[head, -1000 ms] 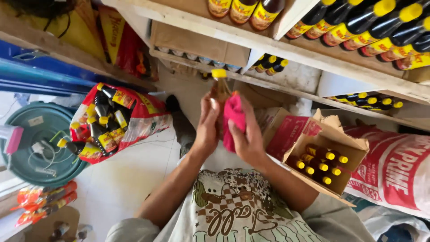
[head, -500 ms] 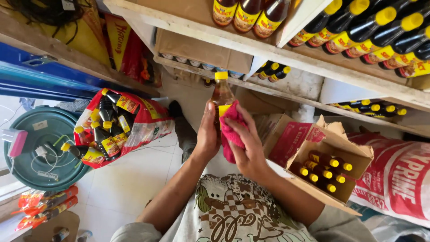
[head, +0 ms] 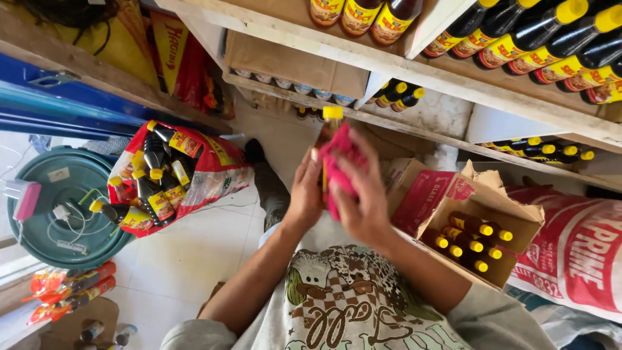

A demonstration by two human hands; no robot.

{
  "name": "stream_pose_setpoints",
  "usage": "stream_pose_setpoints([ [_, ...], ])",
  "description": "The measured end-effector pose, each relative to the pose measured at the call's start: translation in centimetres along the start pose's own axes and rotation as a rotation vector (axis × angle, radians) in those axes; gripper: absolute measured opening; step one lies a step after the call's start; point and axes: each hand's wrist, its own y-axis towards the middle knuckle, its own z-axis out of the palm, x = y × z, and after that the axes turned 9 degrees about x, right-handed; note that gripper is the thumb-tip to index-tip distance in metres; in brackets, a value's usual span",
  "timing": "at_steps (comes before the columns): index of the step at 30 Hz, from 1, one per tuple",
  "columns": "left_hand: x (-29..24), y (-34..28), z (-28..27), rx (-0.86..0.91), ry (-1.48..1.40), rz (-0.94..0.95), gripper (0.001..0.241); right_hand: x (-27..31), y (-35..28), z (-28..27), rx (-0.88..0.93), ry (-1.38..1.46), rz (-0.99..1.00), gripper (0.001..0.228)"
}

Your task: Cleaning bottles of sauce with a cloth and arranging them on grocery store shelves.

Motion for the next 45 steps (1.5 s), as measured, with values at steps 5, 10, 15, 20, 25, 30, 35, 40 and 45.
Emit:
stream_pose_setpoints([
  [5,-0.2,0.5,0.4,0.046,-0.117,0.066,0.041,0.9,-1.0,0.0,0.101,-0.044,-0.071,0.049],
  [10,0.4,0.2,1.2,0.026,0.039,0.065,0.039,-1.1,1.3,-0.9,-0.003,-0.044,-0.062,0.047],
  [15,2.5,-0.8,0.4,-0.032,-0.057,-0.125,0.048,-1.4,2.8,-2.0,-0.161,-0.006,-0.106,0.052],
  [20,2.7,0.5,-2.2,-0.013,0.083,-0.022,0.05,0.5,0.5,-0.9,-0.091,-0.024,-0.043,0.044],
  [25,-1.0,1.3,0.6,-0.009,0.071,-0.014,0.052,-0.3,-0.6,-0.2,0.065,-0.117,-0.225,0.036],
  [30,0.3,0.1,2.0,-0.124,0.57,-0.056,0.051,-0.5,2.2,-2.1,-0.016,-0.068,-0.018,0.036],
  [35,1.4,0.3,1.8,0.011,0.103,0.008,0.055,-1.2,3.0,-2.6,-0.141,0.087,-0.04,0.034],
  [40,-0.8,0.5,1.6,-0.256,0.207,-0.179,0.061,-0.1,0.0,-1.3,-0.073,0.085,-0.097,0.04],
  [45,-1.8,1.1,1.5,-0.134,0.144,-0.016,0.063,-0.2,-2.1,-0.6,0.094,-0.046,-0.109,0.042],
])
